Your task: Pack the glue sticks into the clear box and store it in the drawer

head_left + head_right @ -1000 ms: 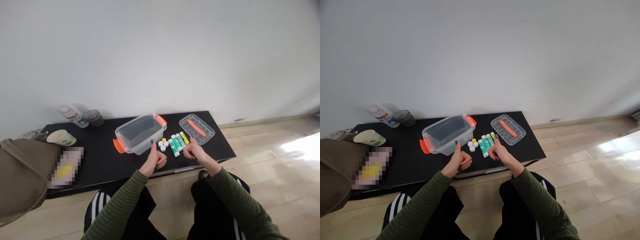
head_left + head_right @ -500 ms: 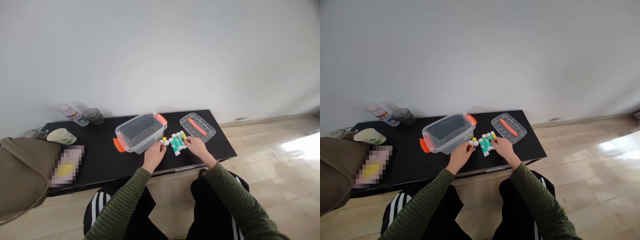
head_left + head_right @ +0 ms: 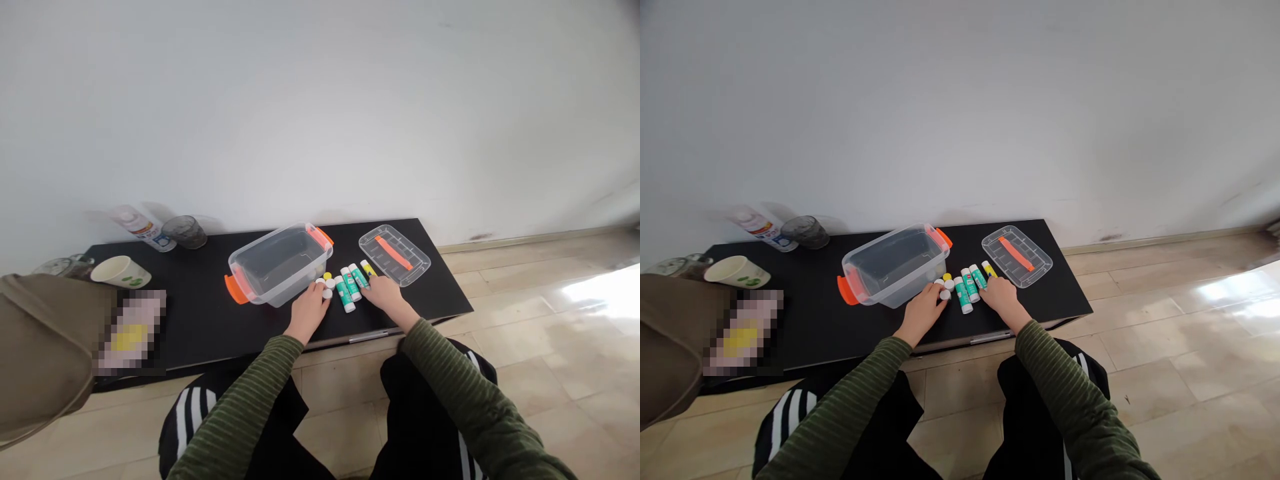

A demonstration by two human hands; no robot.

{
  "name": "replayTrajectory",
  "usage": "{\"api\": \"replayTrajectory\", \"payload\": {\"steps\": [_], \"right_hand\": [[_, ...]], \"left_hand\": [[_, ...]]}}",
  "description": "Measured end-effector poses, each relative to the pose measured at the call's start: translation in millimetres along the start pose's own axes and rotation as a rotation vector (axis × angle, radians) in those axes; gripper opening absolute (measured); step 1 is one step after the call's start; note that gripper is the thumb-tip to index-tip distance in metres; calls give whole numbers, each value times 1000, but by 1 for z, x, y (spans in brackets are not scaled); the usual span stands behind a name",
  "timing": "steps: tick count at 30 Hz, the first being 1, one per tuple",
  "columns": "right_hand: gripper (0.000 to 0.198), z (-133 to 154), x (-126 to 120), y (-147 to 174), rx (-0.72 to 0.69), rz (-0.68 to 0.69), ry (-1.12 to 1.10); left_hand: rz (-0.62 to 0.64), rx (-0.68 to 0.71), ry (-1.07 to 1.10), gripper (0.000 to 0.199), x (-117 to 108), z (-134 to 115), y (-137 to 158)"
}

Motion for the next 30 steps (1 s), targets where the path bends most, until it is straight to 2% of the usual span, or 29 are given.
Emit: {"api": "replayTrajectory", "payload": {"steps": [4,7,10,13,16,18,22,27,30], "right_hand": [[31,-5,-9,1,-16,-63,-49],[22,-17,-22,10,1,-126,-207],[16,-26,-28,27,-17,-111,-539],[19,-19,-31,45,-103,-74,-871],[20,-4,-31,58,-232,-51,-1028],[19,5,-29,62,-291,-27,-1048],[17,9,-25,63,-331,-23,-1011],[15,8,-40,67,-387,-166,-831],[21,9,-50,71,-433,-275,-749]], "left_hand": [[-23,-24,100,18,-4,5,0],[-88,-53,348,17,-13,11,1],[-94,-129,878,20,-12,18,2],[26,-253,1523,21,1,18,5],[114,-319,1896,19,6,9,9],[124,-332,1984,17,4,6,10],[122,-331,2014,13,-1,1,11],[105,-270,1964,20,-7,2,12],[93,-248,1926,26,-8,5,13]]}}
Point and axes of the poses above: each hand's wrist, its own y-axis away from the middle knuckle, its own x-axis out of the palm, z = x × y, the point moved 8 cm from there along -y, towards the middle knuckle, and after that the axes turned 1 degree about -z, right-handed, at the moved point
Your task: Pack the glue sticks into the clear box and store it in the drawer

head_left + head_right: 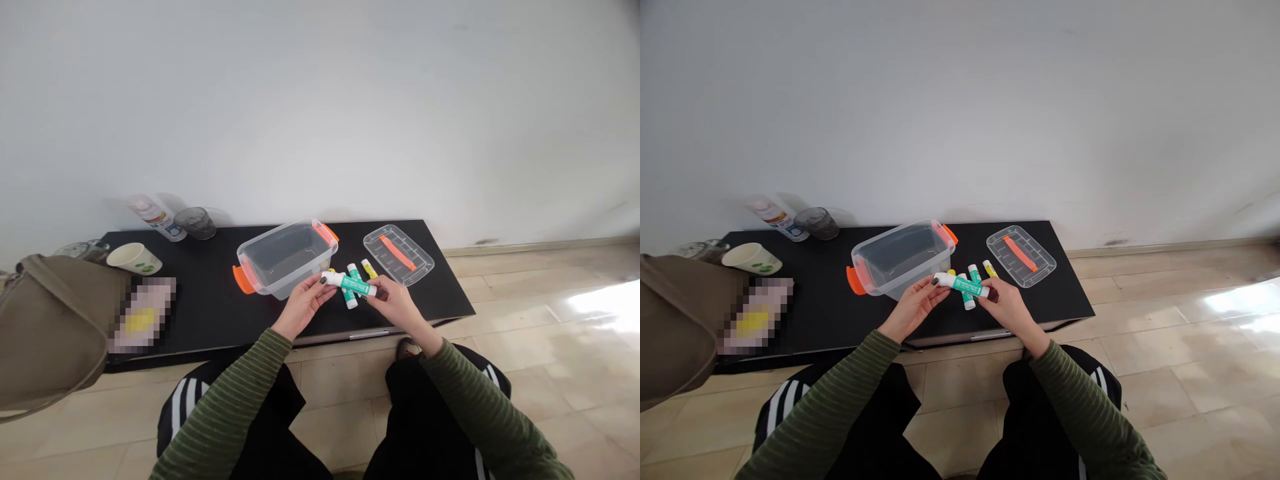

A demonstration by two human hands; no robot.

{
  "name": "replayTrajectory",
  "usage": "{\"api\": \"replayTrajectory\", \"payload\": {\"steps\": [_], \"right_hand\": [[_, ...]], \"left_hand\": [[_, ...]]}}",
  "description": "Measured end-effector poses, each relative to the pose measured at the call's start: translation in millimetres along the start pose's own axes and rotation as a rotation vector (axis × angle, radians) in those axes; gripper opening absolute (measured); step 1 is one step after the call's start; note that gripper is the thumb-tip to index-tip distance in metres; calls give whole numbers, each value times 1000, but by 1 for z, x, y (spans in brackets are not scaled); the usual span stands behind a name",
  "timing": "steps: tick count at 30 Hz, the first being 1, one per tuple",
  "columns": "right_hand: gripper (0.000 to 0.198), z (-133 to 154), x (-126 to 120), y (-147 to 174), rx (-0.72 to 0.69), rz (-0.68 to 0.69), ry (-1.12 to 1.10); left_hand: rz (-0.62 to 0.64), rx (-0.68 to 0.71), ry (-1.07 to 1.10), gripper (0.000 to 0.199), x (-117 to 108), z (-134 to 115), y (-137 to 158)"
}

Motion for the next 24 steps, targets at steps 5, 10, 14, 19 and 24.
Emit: {"api": "replayTrajectory", "payload": {"steps": [5,10,14,19,24], "right_hand": [[30,9,-1,1,-135,-16,16],[29,11,-1,3,-160,1,55],[29,10,-1,6,-151,21,66],[27,-2,3,8,-34,73,6],[24,-13,16,11,86,237,46]], "left_hand": [[4,3,-58,31,-1,2,1],[12,-6,-92,34,-2,8,2],[28,-4,-128,37,-1,11,5],[70,-3,-180,41,3,15,10],[122,3,-265,44,8,22,9]]}}
Point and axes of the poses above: each hand's wrist, its own y-axis away from the middle knuckle, its own x-axis out of the palm, z = x × y, the point moved 8 cm from there along -y, towards the middle knuckle, and after that the axes turned 1 degree about -z, right-handed, at the moved point
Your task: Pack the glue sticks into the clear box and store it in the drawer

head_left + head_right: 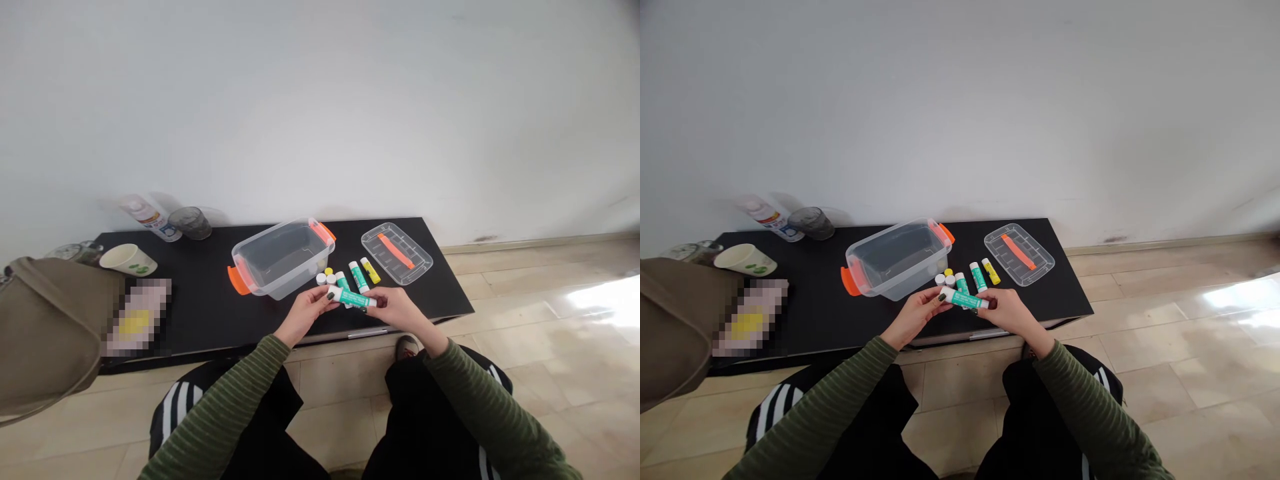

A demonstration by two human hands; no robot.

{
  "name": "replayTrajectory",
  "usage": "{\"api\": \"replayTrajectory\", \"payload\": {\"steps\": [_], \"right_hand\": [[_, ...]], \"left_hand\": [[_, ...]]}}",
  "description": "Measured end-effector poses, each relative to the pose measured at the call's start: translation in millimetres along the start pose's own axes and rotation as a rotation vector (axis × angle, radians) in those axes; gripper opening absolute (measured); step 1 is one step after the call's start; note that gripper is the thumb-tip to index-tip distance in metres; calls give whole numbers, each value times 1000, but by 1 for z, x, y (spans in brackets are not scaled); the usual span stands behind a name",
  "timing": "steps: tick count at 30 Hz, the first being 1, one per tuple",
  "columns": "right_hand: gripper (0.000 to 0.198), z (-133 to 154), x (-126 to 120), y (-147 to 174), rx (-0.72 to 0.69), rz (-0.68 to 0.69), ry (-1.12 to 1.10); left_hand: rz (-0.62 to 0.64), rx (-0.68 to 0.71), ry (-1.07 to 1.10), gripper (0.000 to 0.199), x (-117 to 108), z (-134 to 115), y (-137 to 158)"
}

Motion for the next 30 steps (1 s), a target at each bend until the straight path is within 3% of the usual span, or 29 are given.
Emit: {"api": "replayTrajectory", "payload": {"steps": [4,9,13,20,25,30], "right_hand": [[18,-1,5,-5,-19,109,187],[22,-37,-41,-26,192,-150,412],[25,-71,-57,-41,363,-190,575],[30,-83,-39,-53,446,-137,612],[29,-74,-32,-49,492,-117,672],[30,-36,-16,-49,317,-167,708]], "left_hand": [[-7,62,-226,47,-2,-2,-12],[-213,334,-913,32,-17,-31,-21],[-214,402,-1269,34,-12,-28,-27],[-176,406,-1492,33,-6,-14,-36],[-176,378,-1491,24,-7,-14,-38],[-185,348,-1526,24,-8,-12,-38]]}}
Point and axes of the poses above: each hand's wrist, its own y-axis away from the middle knuckle, its own x-axis out of the palm, z = x × y, the point moved 8 cm from there along -y, towards the middle knuckle, and after that the axes turned 1 degree about -z, right-handed, at the moved point
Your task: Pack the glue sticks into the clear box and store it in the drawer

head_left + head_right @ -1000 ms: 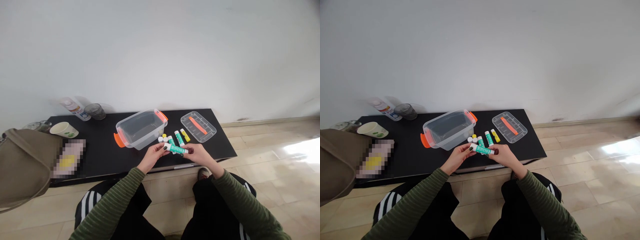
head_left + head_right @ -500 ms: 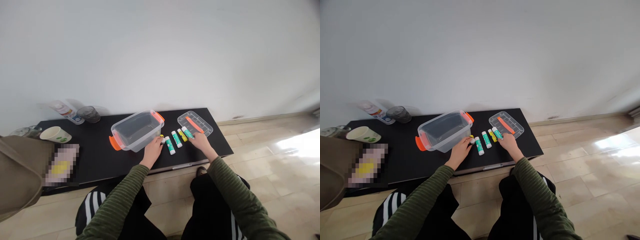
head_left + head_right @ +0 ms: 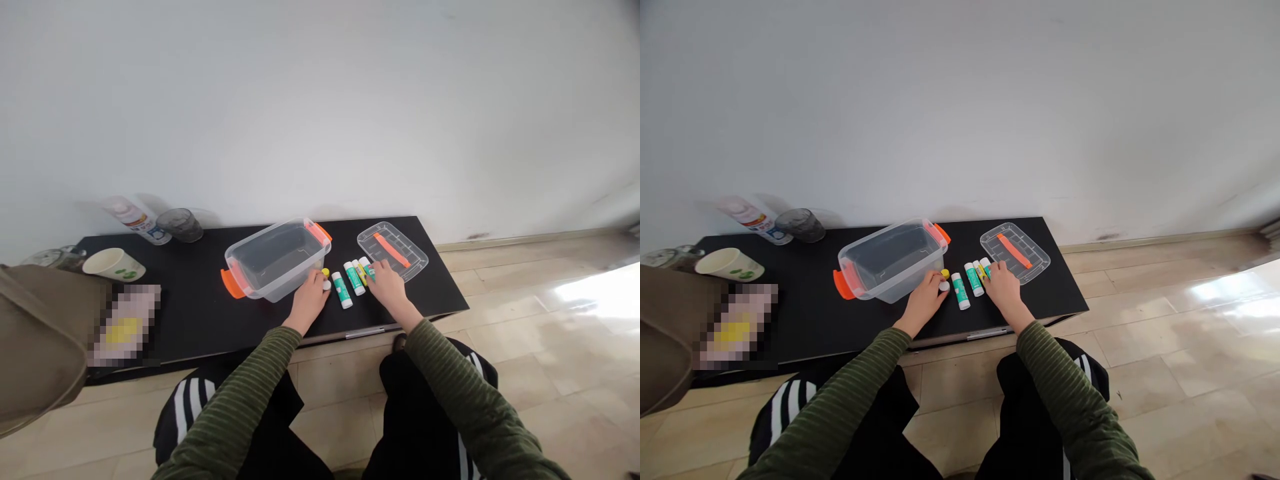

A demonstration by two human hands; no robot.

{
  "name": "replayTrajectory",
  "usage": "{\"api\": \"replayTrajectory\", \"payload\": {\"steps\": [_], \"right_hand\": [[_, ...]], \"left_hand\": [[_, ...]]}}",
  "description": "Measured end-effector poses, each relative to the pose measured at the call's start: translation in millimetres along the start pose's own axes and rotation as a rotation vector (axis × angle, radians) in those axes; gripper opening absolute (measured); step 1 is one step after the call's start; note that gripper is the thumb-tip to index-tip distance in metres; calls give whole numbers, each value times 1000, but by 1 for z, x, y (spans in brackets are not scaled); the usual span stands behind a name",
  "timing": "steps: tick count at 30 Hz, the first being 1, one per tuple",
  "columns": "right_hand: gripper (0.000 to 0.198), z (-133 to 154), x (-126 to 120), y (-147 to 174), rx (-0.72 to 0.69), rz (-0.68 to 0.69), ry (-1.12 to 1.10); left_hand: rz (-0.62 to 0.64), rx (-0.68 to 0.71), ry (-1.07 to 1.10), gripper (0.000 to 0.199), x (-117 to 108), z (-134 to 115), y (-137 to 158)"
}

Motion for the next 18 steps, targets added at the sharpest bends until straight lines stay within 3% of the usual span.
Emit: {"api": "replayTrajectory", "payload": {"steps": [4,11,18], "right_hand": [[27,28,12,6,-99,68,-21],[31,36,30,-1,-45,129,8],[31,23,20,-4,-17,99,-71]], "left_hand": [[-4,15,15,24,3,1,0],[-32,72,97,23,4,3,2],[-75,-104,363,22,-13,15,7]]}}
Point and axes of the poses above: each hand's wrist, its own y-axis away from the middle knuckle, its own x-axis out of the palm, z = x × y, the point moved 8 cm from there along -y, towards the middle knuckle, and after that the axes turned 1 degree about -z, right-handed, at the moved point
